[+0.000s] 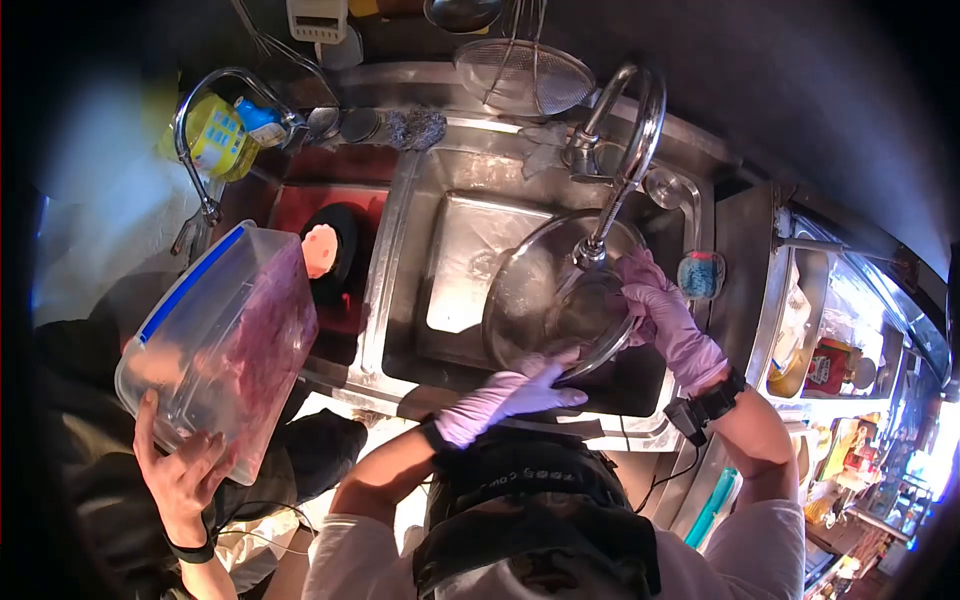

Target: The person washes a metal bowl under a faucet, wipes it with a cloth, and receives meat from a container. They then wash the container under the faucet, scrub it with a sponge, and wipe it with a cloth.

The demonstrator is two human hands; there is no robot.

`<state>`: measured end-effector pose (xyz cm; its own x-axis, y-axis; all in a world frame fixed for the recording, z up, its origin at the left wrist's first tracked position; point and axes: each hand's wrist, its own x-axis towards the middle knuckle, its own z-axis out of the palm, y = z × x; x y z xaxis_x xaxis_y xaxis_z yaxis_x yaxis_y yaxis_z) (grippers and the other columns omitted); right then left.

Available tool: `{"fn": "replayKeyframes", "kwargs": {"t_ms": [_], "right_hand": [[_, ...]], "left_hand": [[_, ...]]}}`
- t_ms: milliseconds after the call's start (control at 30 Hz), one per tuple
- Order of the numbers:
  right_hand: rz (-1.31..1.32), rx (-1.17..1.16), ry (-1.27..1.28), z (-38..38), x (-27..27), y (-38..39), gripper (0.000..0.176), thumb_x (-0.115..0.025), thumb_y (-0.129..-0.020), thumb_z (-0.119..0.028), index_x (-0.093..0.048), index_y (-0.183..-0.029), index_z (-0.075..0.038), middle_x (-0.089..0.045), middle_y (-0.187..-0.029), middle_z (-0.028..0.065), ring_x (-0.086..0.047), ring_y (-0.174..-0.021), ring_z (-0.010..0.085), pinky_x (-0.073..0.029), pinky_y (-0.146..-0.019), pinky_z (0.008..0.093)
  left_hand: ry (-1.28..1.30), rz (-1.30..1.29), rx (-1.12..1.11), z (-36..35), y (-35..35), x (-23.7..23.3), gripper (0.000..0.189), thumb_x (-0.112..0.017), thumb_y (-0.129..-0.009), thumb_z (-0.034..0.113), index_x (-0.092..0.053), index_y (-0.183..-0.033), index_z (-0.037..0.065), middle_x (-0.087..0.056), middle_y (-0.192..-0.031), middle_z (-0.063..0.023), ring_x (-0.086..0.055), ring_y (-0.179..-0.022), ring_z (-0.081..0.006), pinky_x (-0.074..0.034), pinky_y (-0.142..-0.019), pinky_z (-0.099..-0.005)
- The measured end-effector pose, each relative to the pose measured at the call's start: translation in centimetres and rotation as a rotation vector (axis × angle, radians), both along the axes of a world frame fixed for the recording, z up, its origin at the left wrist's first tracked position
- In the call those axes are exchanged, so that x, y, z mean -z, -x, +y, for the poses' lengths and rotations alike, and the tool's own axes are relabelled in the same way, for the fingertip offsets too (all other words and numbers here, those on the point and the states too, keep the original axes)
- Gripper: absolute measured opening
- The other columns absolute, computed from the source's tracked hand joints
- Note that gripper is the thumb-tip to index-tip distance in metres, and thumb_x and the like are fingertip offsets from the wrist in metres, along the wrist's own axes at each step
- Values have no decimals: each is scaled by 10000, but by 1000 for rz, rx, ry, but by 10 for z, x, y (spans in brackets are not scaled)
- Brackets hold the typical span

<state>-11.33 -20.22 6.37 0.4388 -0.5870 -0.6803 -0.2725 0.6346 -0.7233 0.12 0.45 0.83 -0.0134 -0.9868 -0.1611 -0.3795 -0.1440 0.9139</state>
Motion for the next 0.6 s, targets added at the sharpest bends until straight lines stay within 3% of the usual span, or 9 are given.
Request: {"fn": "replayKeyframes", "kwargs": {"t_ms": [67, 167, 200, 300, 400, 467, 500, 567, 600], "right_hand": [[-41, -12, 48, 1, 0, -7, 358, -660, -770, -50, -567, -1116, -59, -613, -841, 34, -598, -547, 167, -539, -405, 304], [-130, -92, -10, -10, -12, -21, 401, -668, -769, -49, -529, -1145, -63, -600, -903, 49, -589, -587, 163, -560, -461, 304], [-167, -126, -49, -14, -17, -24, 418, -671, -769, -47, -513, -1155, -66, -594, -926, 55, -586, -601, 159, -566, -480, 304], [-196, -138, 325, -16, 7, -30, 444, -663, -780, -40, -452, -1166, -90, -564, -995, 62, -577, -660, 141, -568, -497, 301], [-223, -205, 349, -10, 5, -25, 420, -623, -804, -4, -394, -1139, -112, -545, -1015, 48, -557, -762, 109, -559, -512, 284], [-256, -224, 403, 5, -1, -29, 386, -607, -812, 16, -406, -1119, -102, -556, -1000, 40, -556, -773, 97, -529, -603, 238], [-377, -269, 545, 8, 12, -29, 363, -603, -818, 16, -419, -1113, -89, -567, -983, 35, -555, -791, 102, -500, -688, 237], [-364, -251, 527, 35, -3, -27, 350, -607, -823, 4, -443, -1123, -68, -572, -979, 46, -551, -834, 119, -486, -752, 271], [-291, -329, 747, 47, 1, -22, 369, -630, -801, -16, -466, -1128, -59, -575, -979, 62, -558, -848, 141, -480, -769, 286]], "left_hand": [[-49, 85, -71, -12, 22, 24, 505, -601, -867, 319, -461, -1280, 65, -596, -1100, -189, -584, -1042, -305, -441, -886, -387], [-114, -158, -150, -18, 4, 28, 428, -591, -878, 283, -496, -1224, 49, -618, -989, -183, -617, -901, -286, -472, -790, -364], [-33, -65, -268, -18, -6, 26, 384, -582, -890, 253, -516, -1195, 29, -621, -994, -169, -608, -884, -246, -469, -792, -330], [132, 334, -456, -18, -31, 21, 320, -554, -917, 162, -530, -1194, 5, -629, -1017, -68, -568, -910, -135, -445, -827, -259], [2, 648, -481, -14, -43, 2, 373, -537, -923, 108, -483, -1281, 19, -602, -1085, -2, -530, -961, -92, -425, -859, -237], [78, 640, -538, -17, -46, 7, 428, -538, -923, 103, -431, -1328, 16, -581, -1161, -25, -515, -1043, -104, -399, -918, -247], [123, 630, -566, -19, -48, 12, 456, -539, -923, 100, -405, -1351, 15, -571, -1199, -37, -508, -1084, -110, -386, -947, -252], [104, 688, -636, -20, -49, 21, 470, -528, -928, 95, -380, -1369, 21, -564, -1207, -36, -511, -1062, -102, -395, -932, -247], [94, 721, -673, -19, -47, 24, 477, -522, -931, 92, -367, -1377, 24, -561, -1211, -36, -513, -1051, -98, -400, -925, -245]]}}
